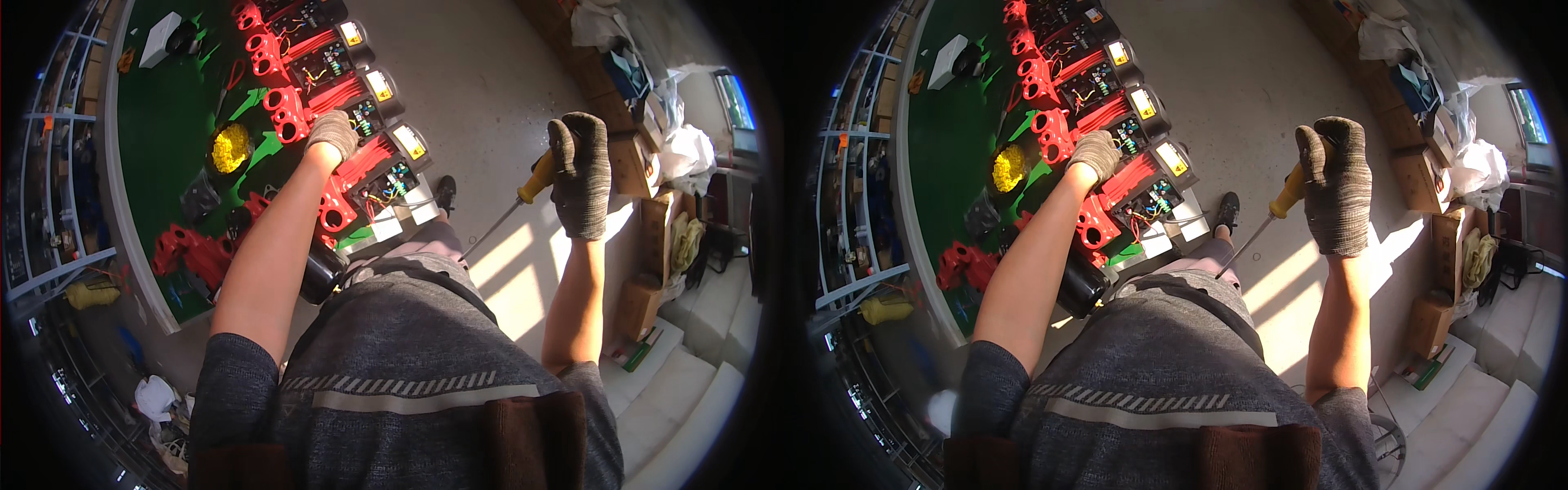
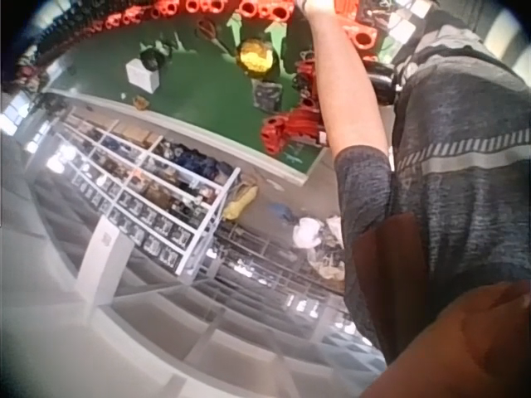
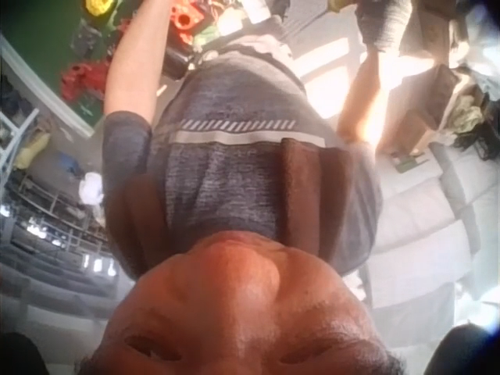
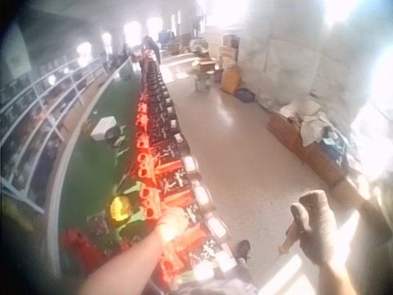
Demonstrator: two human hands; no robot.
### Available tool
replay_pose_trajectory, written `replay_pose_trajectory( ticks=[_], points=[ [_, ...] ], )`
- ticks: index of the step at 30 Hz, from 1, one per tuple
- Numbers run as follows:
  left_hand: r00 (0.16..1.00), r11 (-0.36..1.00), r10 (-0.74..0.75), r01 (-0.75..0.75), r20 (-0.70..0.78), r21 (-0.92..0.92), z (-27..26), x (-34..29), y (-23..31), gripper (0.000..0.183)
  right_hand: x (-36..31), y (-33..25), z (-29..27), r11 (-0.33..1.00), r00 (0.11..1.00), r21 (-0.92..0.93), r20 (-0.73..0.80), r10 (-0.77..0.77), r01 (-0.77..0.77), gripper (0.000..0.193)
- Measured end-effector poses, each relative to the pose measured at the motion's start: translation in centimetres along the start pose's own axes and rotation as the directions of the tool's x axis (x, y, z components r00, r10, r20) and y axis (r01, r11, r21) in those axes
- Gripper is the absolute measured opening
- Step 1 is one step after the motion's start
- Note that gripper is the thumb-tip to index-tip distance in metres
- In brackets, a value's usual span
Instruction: The person works on the wiring inside a water pump motor using a screwdriver, handling a small component and securing connections within the terminal box.
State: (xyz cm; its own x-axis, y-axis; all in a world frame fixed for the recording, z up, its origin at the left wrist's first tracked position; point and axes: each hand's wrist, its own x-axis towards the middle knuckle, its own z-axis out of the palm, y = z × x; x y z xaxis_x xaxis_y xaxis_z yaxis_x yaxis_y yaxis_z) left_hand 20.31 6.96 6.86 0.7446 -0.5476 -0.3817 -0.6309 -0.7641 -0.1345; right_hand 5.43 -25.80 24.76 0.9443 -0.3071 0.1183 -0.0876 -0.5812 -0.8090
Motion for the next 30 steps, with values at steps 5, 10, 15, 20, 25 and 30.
replay_pose_trajectory(
  ticks=[5, 10, 15, 20, 25, 30],
  points=[
    [0.995, 0.998, -0.025, 0.019, 0.099, 0.059, -1.2, -0.1, 0.4, 0.023, -3.9, -2.1, 1.6, 0.864, 0.969, 0.475, -0.081, 0.233, -0.168, 0.028],
    [0.995, 0.999, -0.050, 0.049, 0.090, 0.014, -0.9, 0.3, 0.3, 0.020, -6.8, -0.8, 6.2, 0.846, 0.987, 0.532, -0.111, 0.114, -0.038, 0.025],
    [0.959, 0.988, -0.077, 0.037, 0.274, 0.149, -4.1, -0.5, 1.7, 0.028, -8.0, -1.0, 9.6, 0.886, 0.935, 0.353, -0.291, -0.202, 0.302, 0.029],
    [0.960, 0.985, -0.122, 0.086, 0.254, 0.147, -4.9, -0.9, 2.0, 0.027, -8.0, -2.4, 8.6, 0.826, 0.838, 0.245, -0.366, -0.406, 0.507, 0.027],
    [0.976, 0.989, -0.090, 0.065, 0.200, 0.130, -3.5, -0.5, 1.5, 0.026, -7.2, -2.1, 12.5, 0.805, 0.851, 0.299, -0.301, -0.430, 0.512, 0.026],
    [0.981, 0.989, -0.140, 0.145, 0.132, -0.026, -2.5, -0.7, 0.9, 0.024, -7.1, -0.9, 15.3, 0.788, 0.873, 0.378, -0.251, -0.418, 0.486, 0.028]
  ],
)
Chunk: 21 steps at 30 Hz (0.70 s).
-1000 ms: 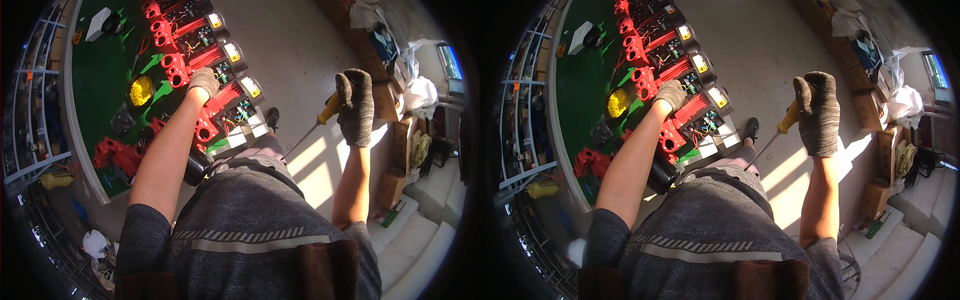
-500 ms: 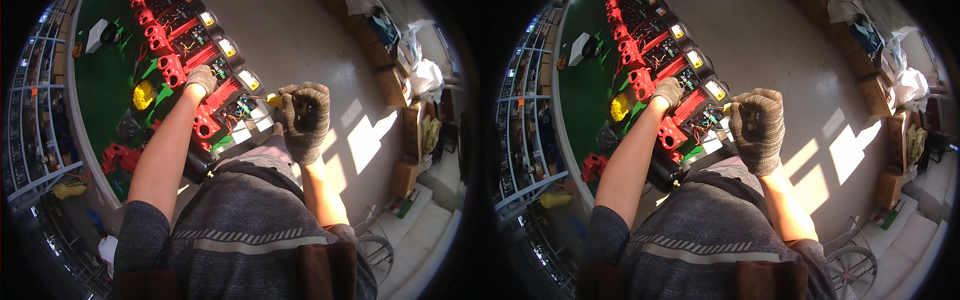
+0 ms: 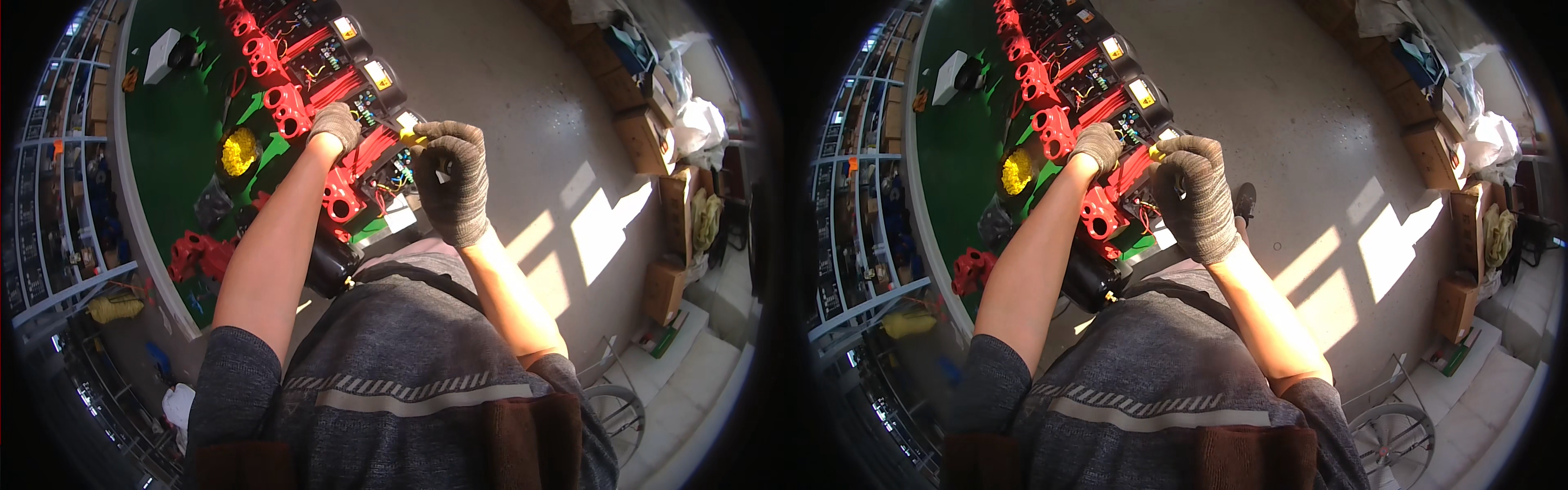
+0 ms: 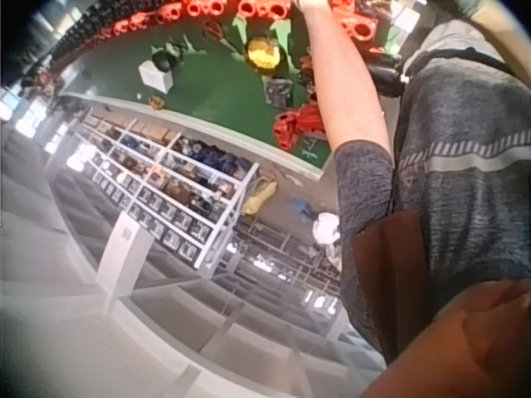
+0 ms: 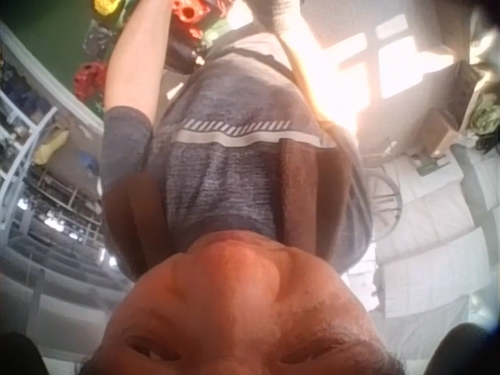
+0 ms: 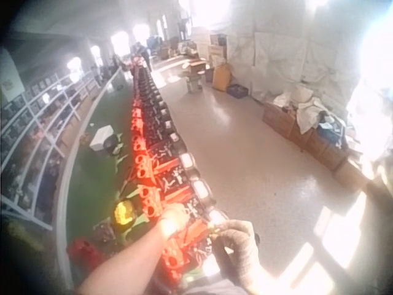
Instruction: The person works on the wiring inside a water pump motor using a screwdriver, handling a small component and securing connections within the terminal box.
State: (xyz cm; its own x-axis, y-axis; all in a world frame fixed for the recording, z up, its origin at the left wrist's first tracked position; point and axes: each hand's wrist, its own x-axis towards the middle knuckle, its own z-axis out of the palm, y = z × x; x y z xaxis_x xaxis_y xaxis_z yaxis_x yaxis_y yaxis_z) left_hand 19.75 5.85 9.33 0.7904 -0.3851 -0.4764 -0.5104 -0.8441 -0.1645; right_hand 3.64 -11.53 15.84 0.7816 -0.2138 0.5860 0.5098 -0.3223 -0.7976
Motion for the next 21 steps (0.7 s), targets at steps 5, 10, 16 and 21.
replay_pose_trajectory(
  ticks=[5, 10, 16, 21],
  points=[
    [0.995, 0.999, 0.040, -0.037, -0.096, 0.025, 0.1, 0.0, 0.1, 0.022, -0.2, 1.1, 0.8, 1.000, 1.000, 0.000, -0.004, 0.029, -0.029, 0.029],
    [0.992, 0.965, 0.064, -0.090, 0.111, 0.246, -1.5, -0.4, 0.8, 0.027, -0.4, 1.7, 1.4, 0.999, 0.999, 0.035, -0.010, 0.040, -0.040, 0.029],
    [0.995, 0.981, 0.030, -0.048, 0.097, 0.189, -1.6, -0.6, 1.0, 0.027, -0.1, 1.9, 1.5, 0.999, 0.999, 0.025, -0.004, 0.042, -0.042, 0.029],
    [0.997, 0.990, -0.010, -0.001, 0.082, 0.141, -1.8, -0.8, 1.1, 0.028, 0.2, 1.2, 0.8, 0.999, 0.993, 0.007, 0.108, 0.049, -0.050, 0.029]
  ],
)
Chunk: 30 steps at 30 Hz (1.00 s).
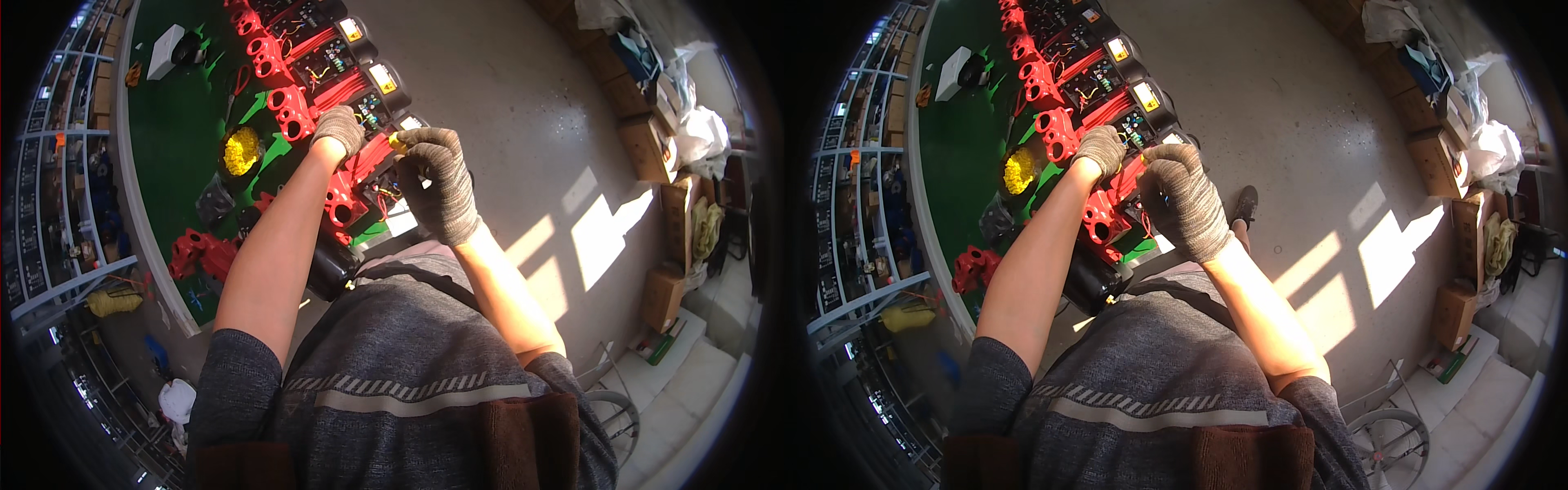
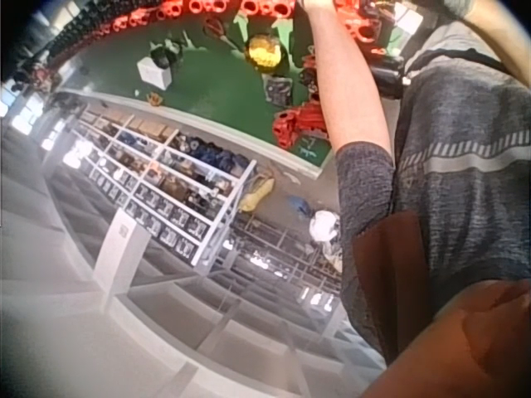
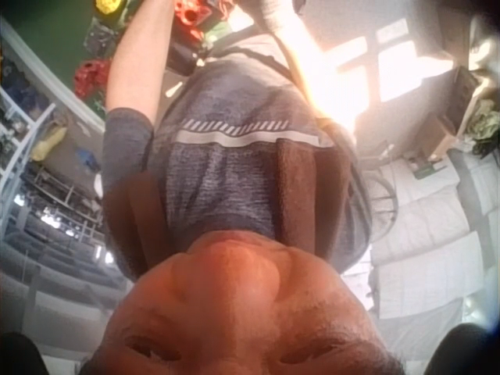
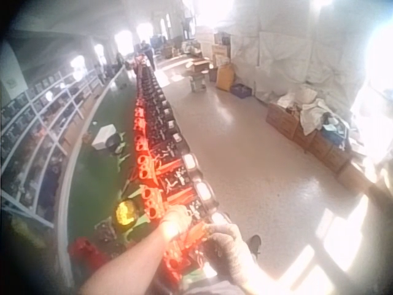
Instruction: The person works on the wiring inside a water pump motor using a screwdriver, handling a small component and securing connections within the terminal box.
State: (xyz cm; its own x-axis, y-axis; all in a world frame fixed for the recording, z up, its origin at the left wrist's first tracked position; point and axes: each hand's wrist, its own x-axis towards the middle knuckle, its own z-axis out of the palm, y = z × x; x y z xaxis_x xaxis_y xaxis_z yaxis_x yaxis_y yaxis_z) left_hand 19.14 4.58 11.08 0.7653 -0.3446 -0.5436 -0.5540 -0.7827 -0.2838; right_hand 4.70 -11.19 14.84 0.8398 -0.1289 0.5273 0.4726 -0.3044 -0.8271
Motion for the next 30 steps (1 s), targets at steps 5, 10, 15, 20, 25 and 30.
replay_pose_trajectory(
  ticks=[5, 10, 15, 20, 25, 30],
  points=[
    [0.986, 0.979, -0.012, -0.022, -0.165, -0.205, 2.3, 1.3, -0.9, 0.019, -0.9, -0.4, 0.0, 0.971, 0.969, -0.151, 0.189, -0.156, 0.185, 0.030],
    [0.981, 0.972, 0.005, -0.051, -0.196, -0.230, 3.5, 1.7, -1.2, 0.019, -0.4, -0.8, -1.0, 0.976, 0.983, -0.138, 0.094, -0.155, 0.167, 0.029],
    [0.981, 0.977, 0.006, -0.047, -0.196, -0.207, 3.4, 1.8, -1.3, 0.019, -0.9, 0.0, -0.5, 0.994, 0.992, -0.062, 0.090, -0.085, 0.091, 0.029],
    [0.999, 0.999, 0.025, -0.024, 0.022, -0.033, 0.0, 0.4, 0.0, 0.029, -0.9, 0.3, -0.4, 0.997, 0.994, -0.044, 0.089, -0.062, 0.066, 0.029],
    [1.000, 0.998, -0.006, 0.006, 0.003, -0.066, 0.6, 0.4, -0.3, 0.029, -0.8, -0.5, -0.5, 0.986, 0.982, -0.085, 0.134, -0.133, 0.146, 0.030],
    [0.997, 0.986, 0.082, -0.083, 0.009, 0.145, -0.5, -0.5, 0.1, 0.029, -0.6, -0.6, -0.5, 0.981, 0.982, -0.127, 0.138, -0.132, 0.150, 0.031]
  ],
)
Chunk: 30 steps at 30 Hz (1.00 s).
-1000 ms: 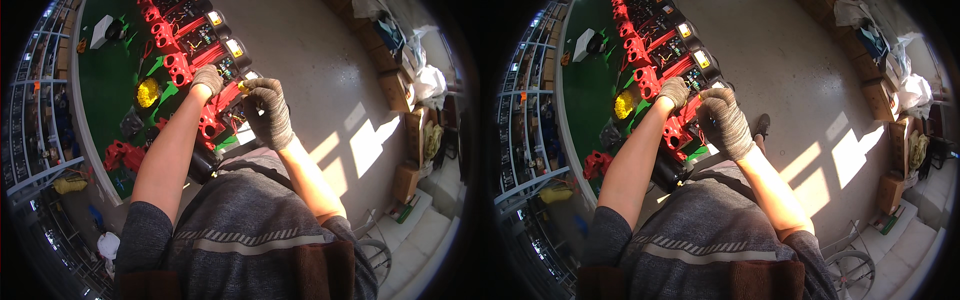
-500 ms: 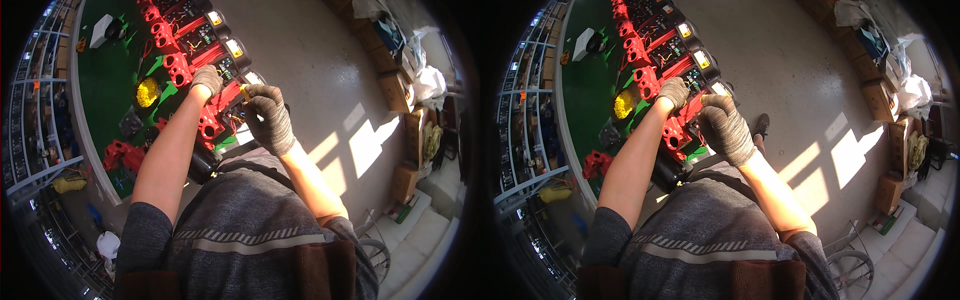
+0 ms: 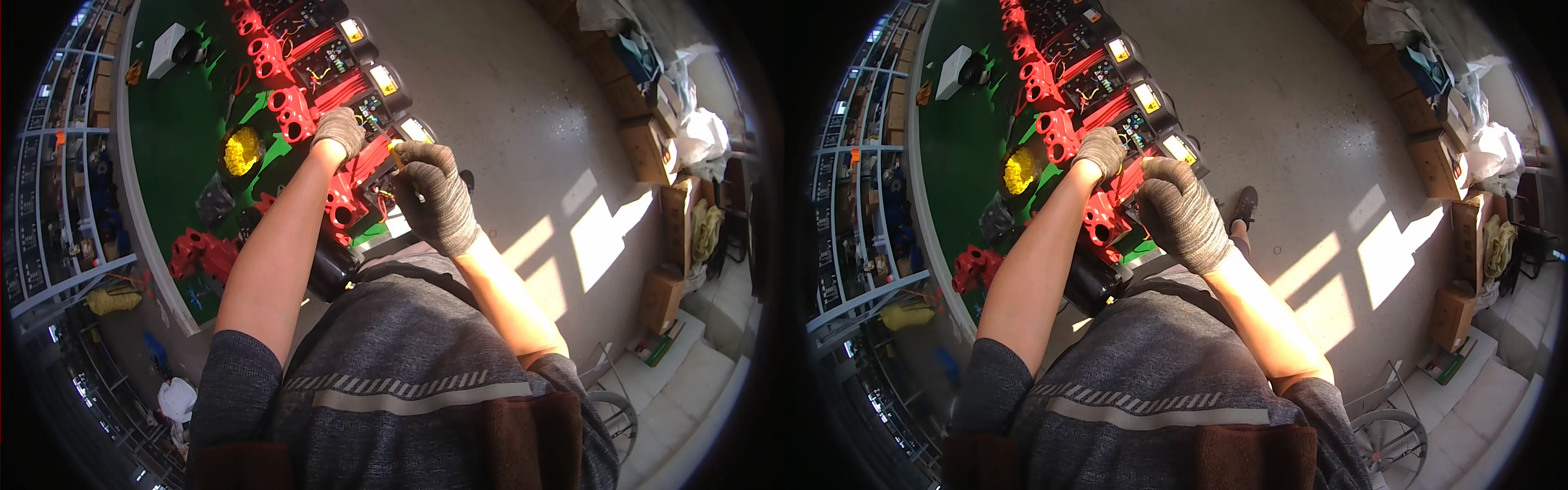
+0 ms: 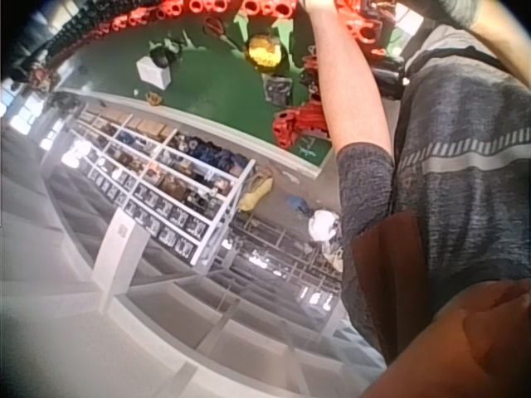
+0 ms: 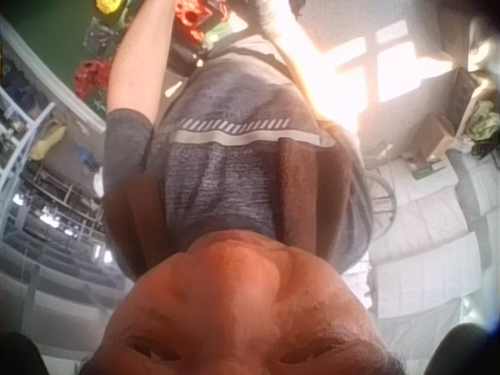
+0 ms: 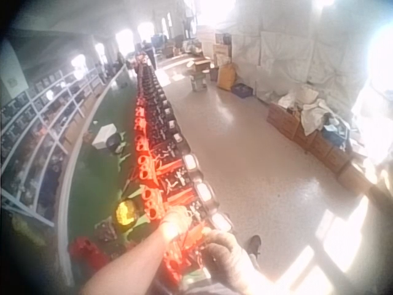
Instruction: The person works on the wiring inside a water pump motor using a screwdriver, handling a small component and securing connections within the terminal box.
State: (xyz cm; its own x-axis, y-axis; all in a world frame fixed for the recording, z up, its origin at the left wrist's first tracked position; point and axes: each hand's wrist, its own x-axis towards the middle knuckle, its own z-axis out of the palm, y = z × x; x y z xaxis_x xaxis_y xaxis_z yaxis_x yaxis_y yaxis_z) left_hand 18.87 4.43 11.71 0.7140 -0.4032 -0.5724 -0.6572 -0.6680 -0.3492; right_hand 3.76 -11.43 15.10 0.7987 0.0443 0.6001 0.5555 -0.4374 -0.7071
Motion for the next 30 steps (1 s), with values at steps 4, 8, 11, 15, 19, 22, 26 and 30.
replay_pose_trajectory(
  ticks=[4, 8, 11, 15, 19, 22, 26, 30],
  points=[
    [0.995, 0.978, -0.098, 0.098, 0.008, -0.182, 0.1, -0.1, 0.0, 0.030, 0.0, -0.3, 0.0, 0.999, 1.000, 0.030, 0.006, 0.017, -0.017, 0.031],
    [0.997, 0.979, -0.083, 0.080, -0.006, -0.187, 0.8, 0.2, -0.1, 0.028, 0.0, -0.1, 0.0, 0.999, 0.999, 0.041, 0.019, 0.027, -0.028, 0.032],
    [0.996, 0.979, -0.086, 0.087, 0.017, -0.182, 0.5, 0.3, 0.0, 0.027, -0.2, 0.2, 0.1, 0.998, 0.999, 0.040, 0.019, 0.039, -0.040, 0.032],
    [0.997, 0.975, -0.077, 0.073, -0.013, -0.208, 0.9, 0.4, -0.1, 0.027, -0.3, 0.3, 0.4, 0.998, 0.999, 0.047, 0.007, 0.049, -0.049, 0.030],
    [0.993, 0.968, -0.120, 0.116, -0.002, -0.224, 0.4, 0.2, 0.0, 0.028, -0.2, 0.4, 0.4, 0.999, 1.000, 0.044, 0.022, 0.018, -0.019, 0.029],
    [0.995, 0.969, -0.103, 0.097, -0.014, -0.225, 0.8, 0.3, -0.1, 0.028, 0.3, 0.0, 0.1, 0.999, 0.999, -0.008, 0.027, -0.041, 0.042, 0.029],
    [0.996, 0.984, -0.086, 0.083, -0.015, -0.160, 0.7, 0.3, 0.0, 0.028, 0.2, 0.0, 0.2, 0.999, 0.999, -0.012, 0.017, -0.041, 0.041, 0.029],
    [0.993, 0.962, -0.095, 0.074, -0.068, -0.263, 1.6, 0.9, -0.3, 0.027, 0.2, 0.0, 0.1, 0.999, 0.999, -0.023, 0.026, -0.035, 0.036, 0.028]
  ],
)
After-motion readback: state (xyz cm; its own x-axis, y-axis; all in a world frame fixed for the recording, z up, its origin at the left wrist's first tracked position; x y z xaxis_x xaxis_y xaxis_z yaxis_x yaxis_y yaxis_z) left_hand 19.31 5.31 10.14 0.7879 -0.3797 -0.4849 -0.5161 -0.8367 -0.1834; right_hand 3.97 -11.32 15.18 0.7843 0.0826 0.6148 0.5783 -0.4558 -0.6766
